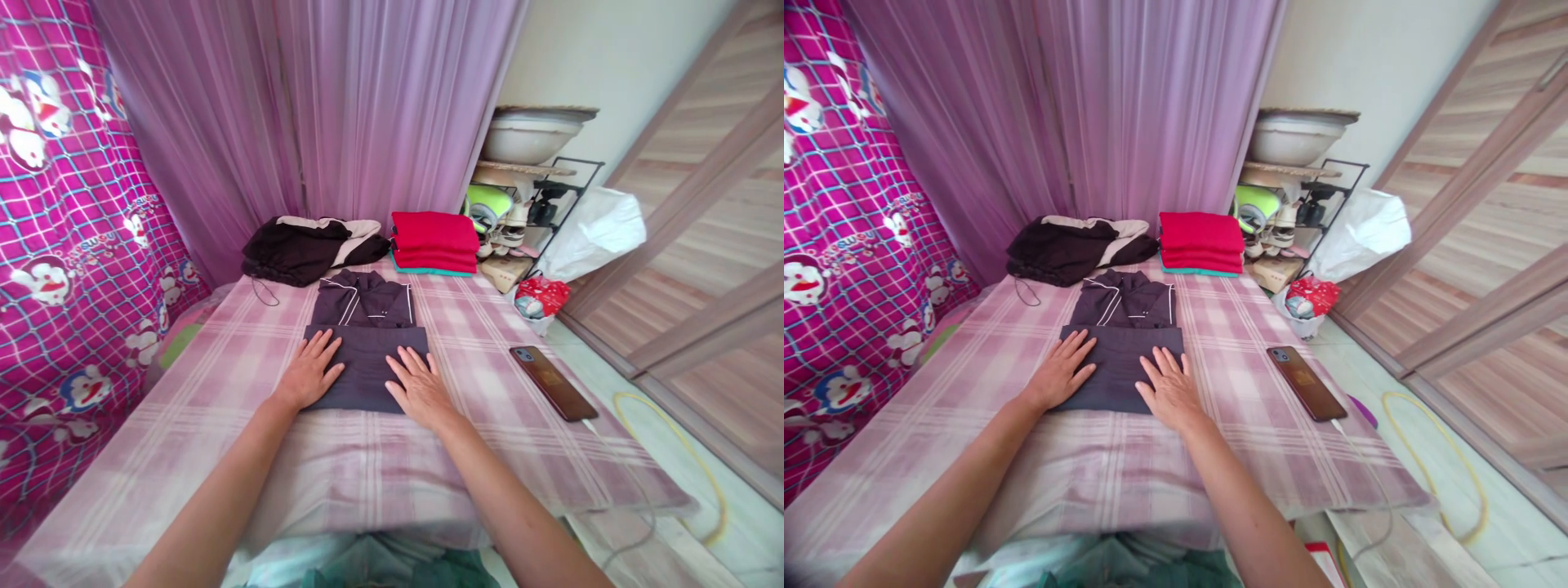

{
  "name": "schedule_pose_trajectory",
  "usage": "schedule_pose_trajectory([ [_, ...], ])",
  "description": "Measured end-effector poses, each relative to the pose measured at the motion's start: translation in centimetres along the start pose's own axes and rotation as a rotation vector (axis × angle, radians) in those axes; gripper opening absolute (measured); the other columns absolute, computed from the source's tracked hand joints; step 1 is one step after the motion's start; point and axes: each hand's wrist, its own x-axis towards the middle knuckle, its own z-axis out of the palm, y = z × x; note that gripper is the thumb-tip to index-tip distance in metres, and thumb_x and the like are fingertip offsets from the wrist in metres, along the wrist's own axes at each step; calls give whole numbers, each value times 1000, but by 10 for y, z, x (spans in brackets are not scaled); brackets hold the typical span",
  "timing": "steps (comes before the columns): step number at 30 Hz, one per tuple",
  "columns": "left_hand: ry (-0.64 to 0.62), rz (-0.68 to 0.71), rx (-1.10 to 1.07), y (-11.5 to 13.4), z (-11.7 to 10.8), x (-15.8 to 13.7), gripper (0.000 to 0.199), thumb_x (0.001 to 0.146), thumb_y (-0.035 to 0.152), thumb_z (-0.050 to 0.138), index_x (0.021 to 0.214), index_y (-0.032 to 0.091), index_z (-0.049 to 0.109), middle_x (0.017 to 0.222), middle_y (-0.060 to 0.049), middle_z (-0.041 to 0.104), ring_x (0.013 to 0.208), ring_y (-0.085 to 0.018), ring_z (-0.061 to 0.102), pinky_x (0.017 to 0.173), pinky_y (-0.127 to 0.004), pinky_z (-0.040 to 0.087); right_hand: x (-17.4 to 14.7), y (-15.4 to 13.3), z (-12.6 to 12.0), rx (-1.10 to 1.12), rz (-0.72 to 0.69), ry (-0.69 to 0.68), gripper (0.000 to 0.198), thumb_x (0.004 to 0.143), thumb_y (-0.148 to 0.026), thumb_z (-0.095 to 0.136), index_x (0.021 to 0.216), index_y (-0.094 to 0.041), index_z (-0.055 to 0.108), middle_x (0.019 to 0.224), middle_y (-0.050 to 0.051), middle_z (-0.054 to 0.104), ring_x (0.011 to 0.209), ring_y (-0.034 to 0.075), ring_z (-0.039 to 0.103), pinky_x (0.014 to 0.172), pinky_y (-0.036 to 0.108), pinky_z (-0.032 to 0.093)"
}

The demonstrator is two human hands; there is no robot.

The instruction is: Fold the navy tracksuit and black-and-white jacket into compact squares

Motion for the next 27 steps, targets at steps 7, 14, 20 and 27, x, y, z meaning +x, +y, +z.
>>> schedule_pose_trajectory([
  [7,48,41,10,42,-5,-30,51,100,45,30,137,24,57,144,-6,56,138,-26,46,118,-51,29,-2,1,2,35,32,43,50,99,-45,41,145,-25,50,156,10,39,145,27,31,119,54,18],
  [14,-11,-26,81,44,0,-36,50,99,45,36,145,28,49,154,-5,44,144,-27,37,117,-52,29,-4,7,3,53,34,36,51,99,-44,40,146,-24,48,156,9,39,146,27,30,119,52,18],
  [20,3,-62,39,32,-4,-42,50,98,45,36,143,28,50,151,-6,48,142,-28,39,117,-53,29,-16,28,12,99,15,51,53,98,-47,40,147,-26,47,157,7,39,146,26,29,118,50,24],
  [27,90,-71,-78,11,2,-51,55,98,47,33,138,18,56,147,-10,52,141,-28,40,117,-49,34,-20,33,15,110,37,50,53,98,-46,40,147,-26,46,157,9,38,146,25,29,116,52,26],
])
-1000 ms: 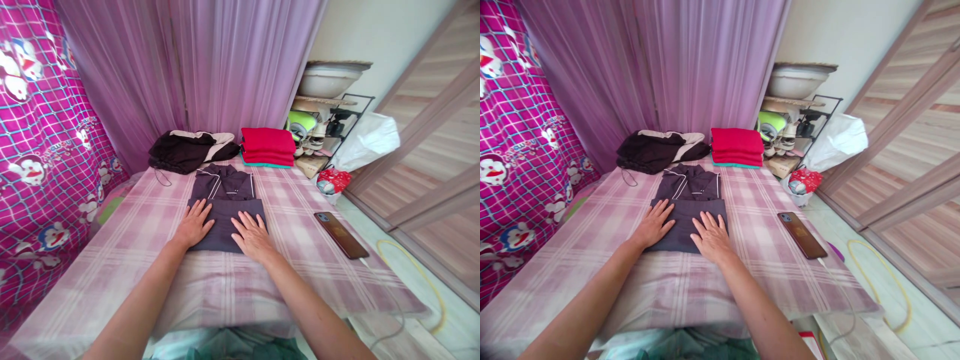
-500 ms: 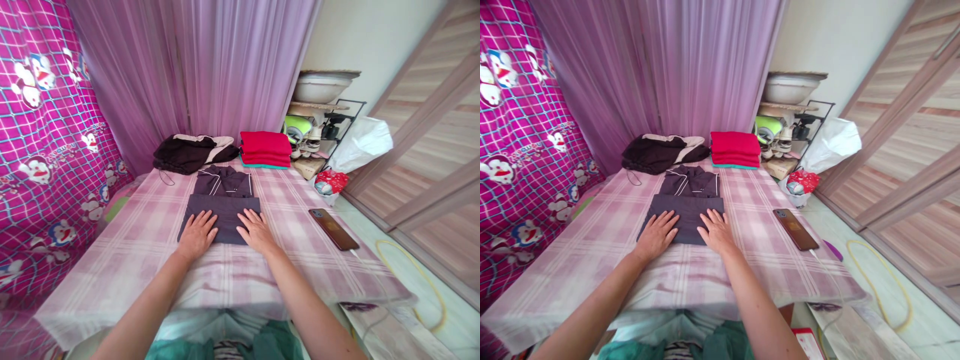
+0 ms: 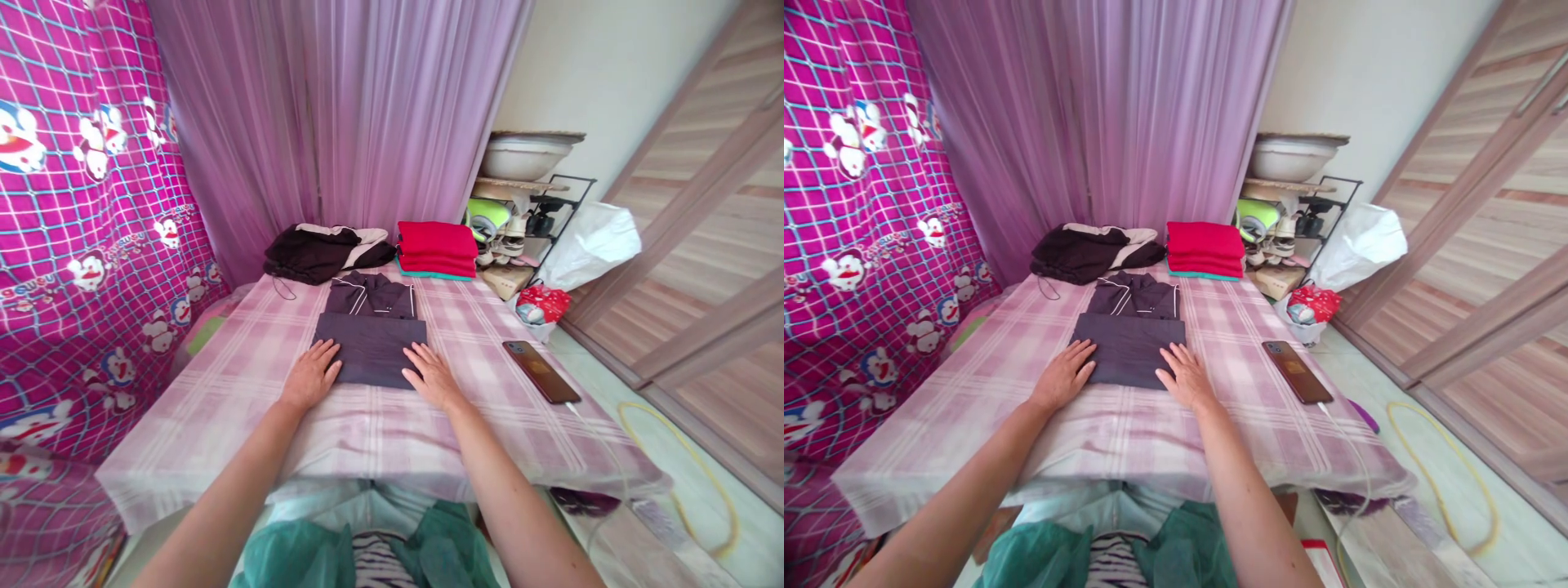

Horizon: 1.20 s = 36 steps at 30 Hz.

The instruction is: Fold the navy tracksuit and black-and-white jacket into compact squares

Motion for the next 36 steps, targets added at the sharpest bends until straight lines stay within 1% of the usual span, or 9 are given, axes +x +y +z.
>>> schedule_pose_trajectory([
  [2,9,-20,-31,-4,1,-1,56,98,46,33,137,14,56,147,-11,53,141,-27,41,118,-46,35,0,0,2,11,-6,17,52,98,-46,40,146,-26,47,156,8,39,146,26,31,116,52,27],
  [7,19,-60,-77,-4,2,-3,55,98,46,35,136,13,57,145,-11,54,140,-25,42,118,-45,35,0,6,6,60,-24,37,54,96,-48,44,144,-25,49,155,10,40,145,27,32,116,54,27],
  [11,28,-52,-94,-3,1,-4,56,97,48,37,136,12,57,145,-13,54,140,-26,43,118,-46,35,-3,18,6,148,-103,14,65,86,-50,59,146,-26,47,157,11,38,146,30,29,117,55,26],
  [17,22,-30,-105,-2,-3,-7,57,96,52,42,137,15,56,145,-14,54,140,-27,43,117,-48,37,-10,36,2,255,-154,-22,76,75,-39,69,146,-25,47,157,12,36,145,31,31,117,54,29],
  [21,-46,32,-110,-5,-7,-11,72,86,60,56,142,16,50,151,-15,47,144,-31,35,117,-50,35,-12,37,2,271,-159,-10,73,76,-35,67,146,-25,48,156,12,38,144,30,33,117,54,29],
  [24,-100,87,-123,-14,-9,-13,81,78,57,68,146,19,45,155,-15,41,146,-32,31,117,-51,34,-13,35,3,251,-175,9,69,79,-35,65,145,-25,49,155,12,41,143,30,36,116,54,31],
  [28,-102,125,-155,-25,-11,-14,69,84,47,64,145,23,45,153,-13,43,145,-28,34,117,-50,35,-16,33,2,176,-207,37,64,84,-40,61,144,-22,50,153,13,42,142,29,38,116,52,32],
  [32,-88,136,-112,-28,-14,-13,59,88,47,61,140,21,51,149,-13,50,141,-26,41,116,-48,37,-15,31,-1,111,-220,41,58,89,-40,57,143,-21,51,152,13,45,140,26,41,116,50,34],
  [36,-131,145,-16,-27,-20,-11,49,95,48,49,138,26,55,146,-10,54,138,-25,45,116,-50,35,-11,28,-6,88,-208,53,46,93,-37,52,136,-23,59,145,10,53,135,25,49,113,49,39],
])
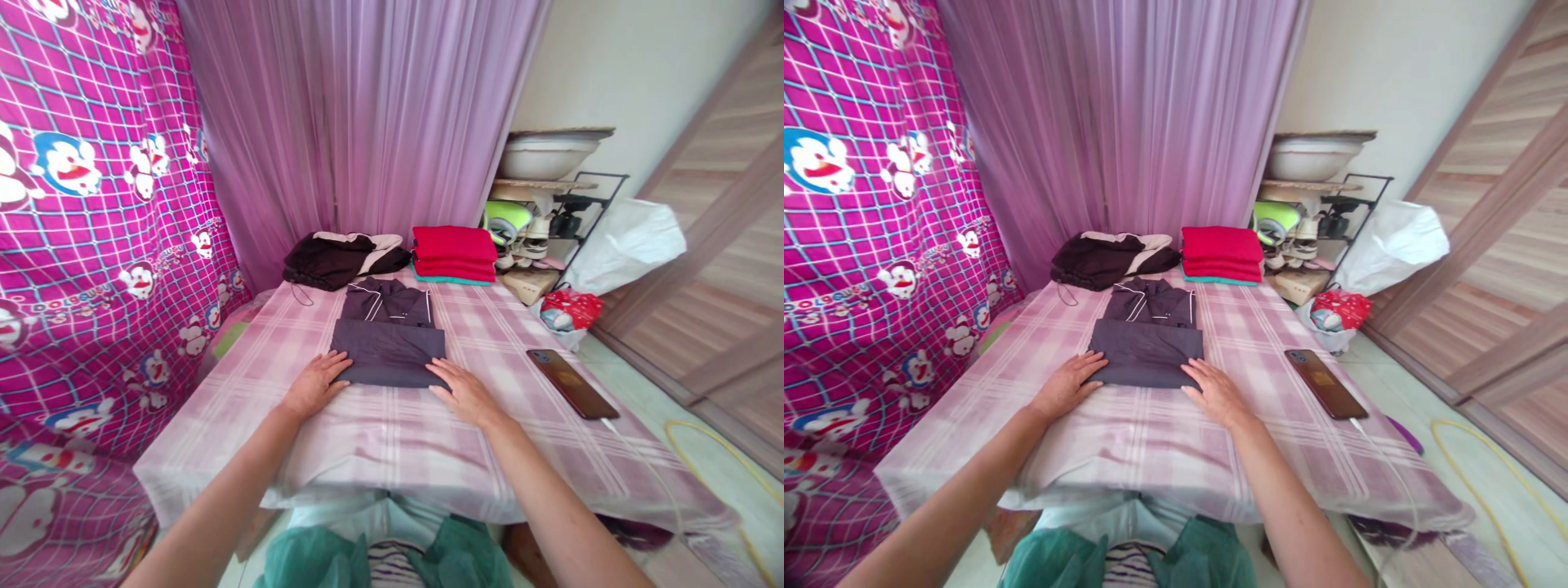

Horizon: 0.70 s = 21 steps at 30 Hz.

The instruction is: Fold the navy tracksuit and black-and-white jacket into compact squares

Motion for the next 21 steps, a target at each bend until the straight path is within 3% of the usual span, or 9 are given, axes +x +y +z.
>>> schedule_pose_trajectory([
  [5,-72,46,22,1,-9,-3,47,97,51,42,137,30,56,144,-7,56,136,-21,49,119,-47,28,-5,-5,-9,9,-18,-15,41,94,-37,51,131,-25,63,138,8,61,128,25,56,110,47,43],
  [10,-99,59,-47,0,-19,-6,52,96,55,39,136,27,57,144,-8,56,135,-24,49,116,-49,33,-10,-4,-21,145,2,-43,44,91,-45,53,130,-26,64,141,7,58,133,25,51,112,46,40],
  [12,-80,47,-62,-2,-25,-1,54,96,57,35,131,24,61,139,-9,61,131,-25,54,114,-48,37,-3,1,-27,209,93,-4,43,92,-46,50,125,-25,68,133,7,64,125,25,58,107,43,45],
  [17,71,-154,-44,-11,-38,30,50,93,51,42,126,21,64,134,-9,64,124,-24,59,111,-38,41,39,16,-38,135,566,180,43,91,-43,52,126,-22,67,111,9,75,98,26,71,89,39,54],
  [21,47,-445,-128,-16,-41,59,49,90,40,50,134,20,57,130,-9,67,118,-25,62,104,-38,46,71,24,-34,188,642,190,42,89,-39,56,122,-16,68,107,12,75,99,26,70,88,37,53],
])
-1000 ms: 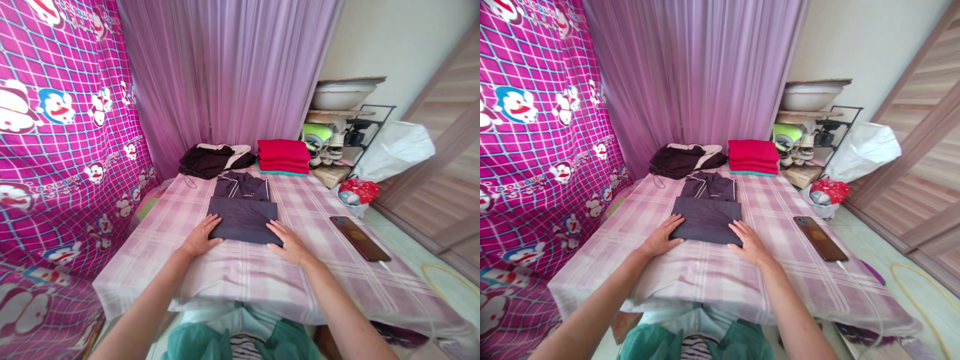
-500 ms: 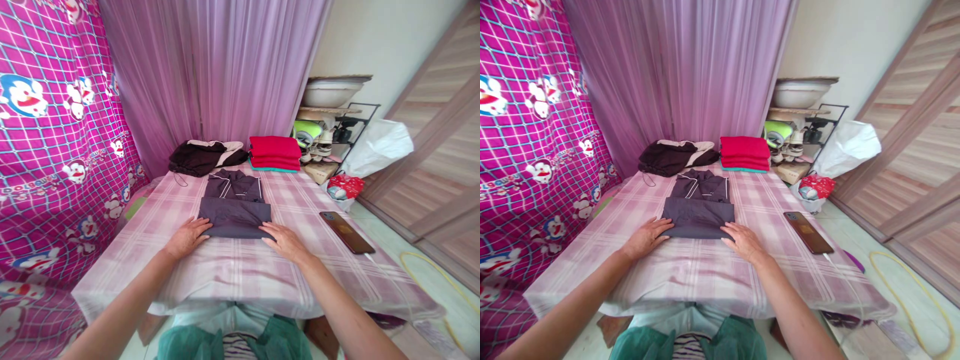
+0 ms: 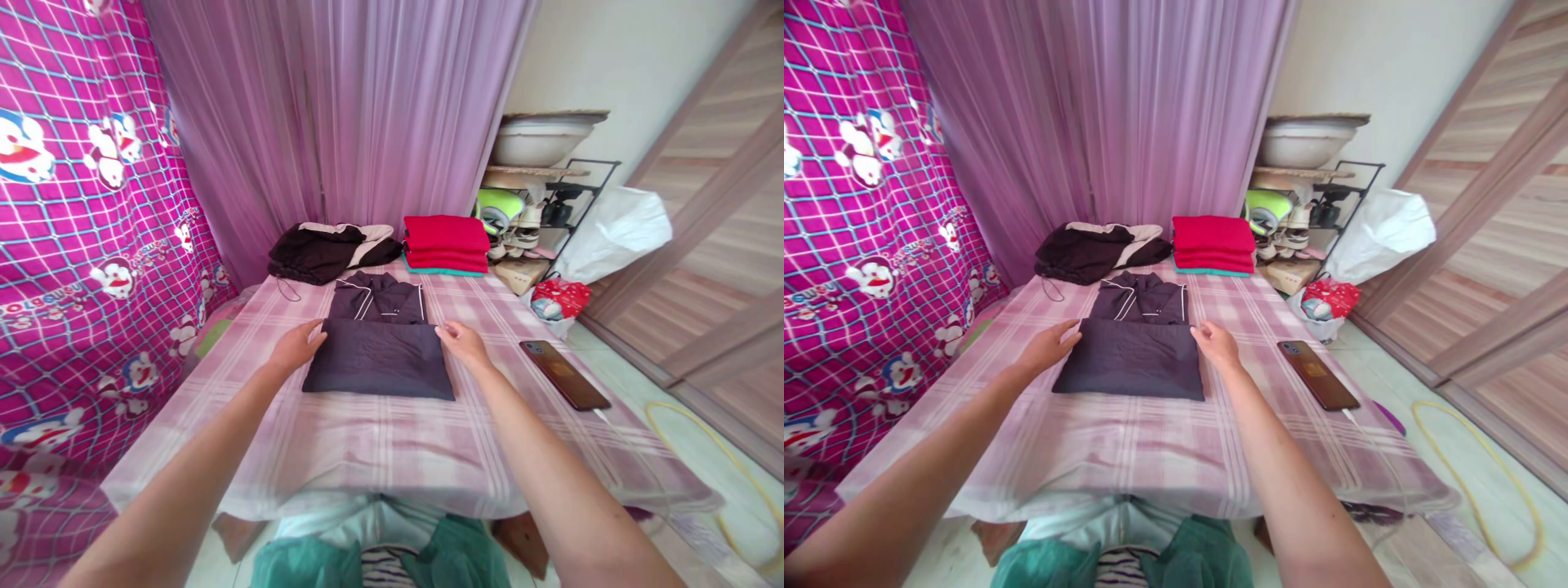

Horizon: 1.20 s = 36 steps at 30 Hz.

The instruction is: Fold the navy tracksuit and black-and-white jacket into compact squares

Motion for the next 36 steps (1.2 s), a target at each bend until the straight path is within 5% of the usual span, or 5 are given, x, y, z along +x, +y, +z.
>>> schedule_pose_trajectory([
  [7,18,-193,-52,6,12,33,39,88,37,54,124,24,61,108,-3,74,92,-18,69,79,-28,51,20,-2,28,311,-106,109,29,86,-32,55,105,-18,72,100,7,77,90,21,71,83,33,54],
  [14,8,-248,-48,2,23,38,41,87,34,57,125,20,60,108,-6,73,92,-20,69,82,-31,53,14,10,49,127,26,161,23,86,-32,59,103,-22,69,100,8,76,91,22,70,84,36,53],
  [22,127,261,235,72,41,21,49,96,43,41,139,21,53,150,-11,48,141,-30,39,117,-54,27,3,-37,33,-76,-398,227,44,96,-32,39,132,-15,58,139,16,57,130,25,51,110,41,38],
  [28,-20,243,342,86,74,16,61,95,55,40,149,26,42,159,-10,34,147,-32,28,117,-63,20,-17,-54,55,-427,-451,-143,54,99,-46,38,147,-22,47,156,11,39,145,30,31,118,51,20],
  [36,61,276,355,76,78,14,59,96,55,41,147,26,45,156,-10,41,145,-32,34,117,-63,22,-16,-48,59,-428,-465,-137,56,100,-49,34,149,-23,45,155,10,40,144,30,32,118,51,19],
])
